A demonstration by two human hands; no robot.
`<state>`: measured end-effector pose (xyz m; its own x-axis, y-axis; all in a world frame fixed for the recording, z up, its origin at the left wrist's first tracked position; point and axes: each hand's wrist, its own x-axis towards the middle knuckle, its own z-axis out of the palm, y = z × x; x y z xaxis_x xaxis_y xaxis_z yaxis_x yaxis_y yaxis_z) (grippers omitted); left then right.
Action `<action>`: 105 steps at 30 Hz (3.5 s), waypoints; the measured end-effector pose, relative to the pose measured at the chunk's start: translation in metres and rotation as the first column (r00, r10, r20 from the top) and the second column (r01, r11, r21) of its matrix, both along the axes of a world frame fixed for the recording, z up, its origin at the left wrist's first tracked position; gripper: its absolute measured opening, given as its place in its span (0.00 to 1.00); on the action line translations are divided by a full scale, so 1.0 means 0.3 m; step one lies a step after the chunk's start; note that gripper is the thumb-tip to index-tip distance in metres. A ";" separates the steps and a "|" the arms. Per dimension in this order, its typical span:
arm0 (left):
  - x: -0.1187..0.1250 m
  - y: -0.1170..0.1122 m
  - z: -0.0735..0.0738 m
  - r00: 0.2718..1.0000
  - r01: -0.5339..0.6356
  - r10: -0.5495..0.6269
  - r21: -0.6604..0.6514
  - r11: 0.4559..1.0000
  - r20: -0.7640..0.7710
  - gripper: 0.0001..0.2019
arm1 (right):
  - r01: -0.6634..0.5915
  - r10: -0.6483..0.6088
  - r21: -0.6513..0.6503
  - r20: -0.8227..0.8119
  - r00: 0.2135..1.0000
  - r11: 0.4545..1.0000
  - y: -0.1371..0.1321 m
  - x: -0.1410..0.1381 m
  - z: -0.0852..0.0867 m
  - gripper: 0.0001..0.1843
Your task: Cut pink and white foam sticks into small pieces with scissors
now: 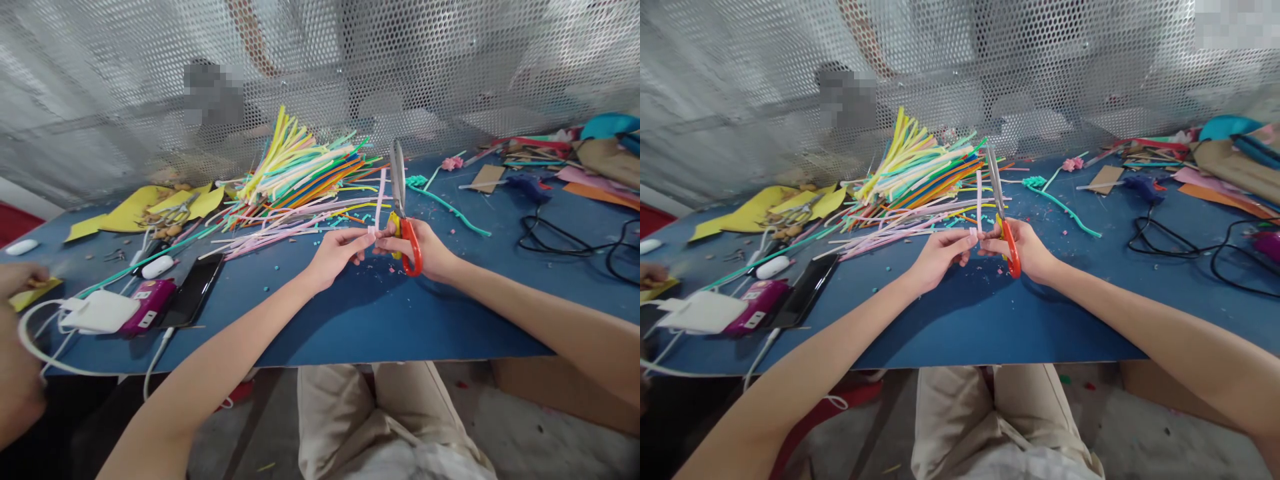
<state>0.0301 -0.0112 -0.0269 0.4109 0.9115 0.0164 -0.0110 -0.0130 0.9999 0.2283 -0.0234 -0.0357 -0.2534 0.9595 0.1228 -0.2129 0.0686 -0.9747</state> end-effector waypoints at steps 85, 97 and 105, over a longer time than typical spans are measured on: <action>0.005 -0.018 0.006 0.988 0.156 -0.155 -0.195 0.968 0.017 0.25 | 0.271 -0.282 0.344 -0.018 0.959 0.899 0.031 0.010 -0.031 0.19; 0.014 -0.030 0.014 0.976 0.163 -0.176 -0.107 0.981 -0.130 0.26 | 0.270 -0.274 0.323 -0.033 0.961 0.907 0.027 0.007 -0.020 0.20; 0.014 -0.028 0.010 0.971 0.183 -0.196 -0.100 0.978 -0.137 0.26 | 0.230 -0.237 0.292 -0.010 0.971 0.928 0.023 0.009 -0.020 0.21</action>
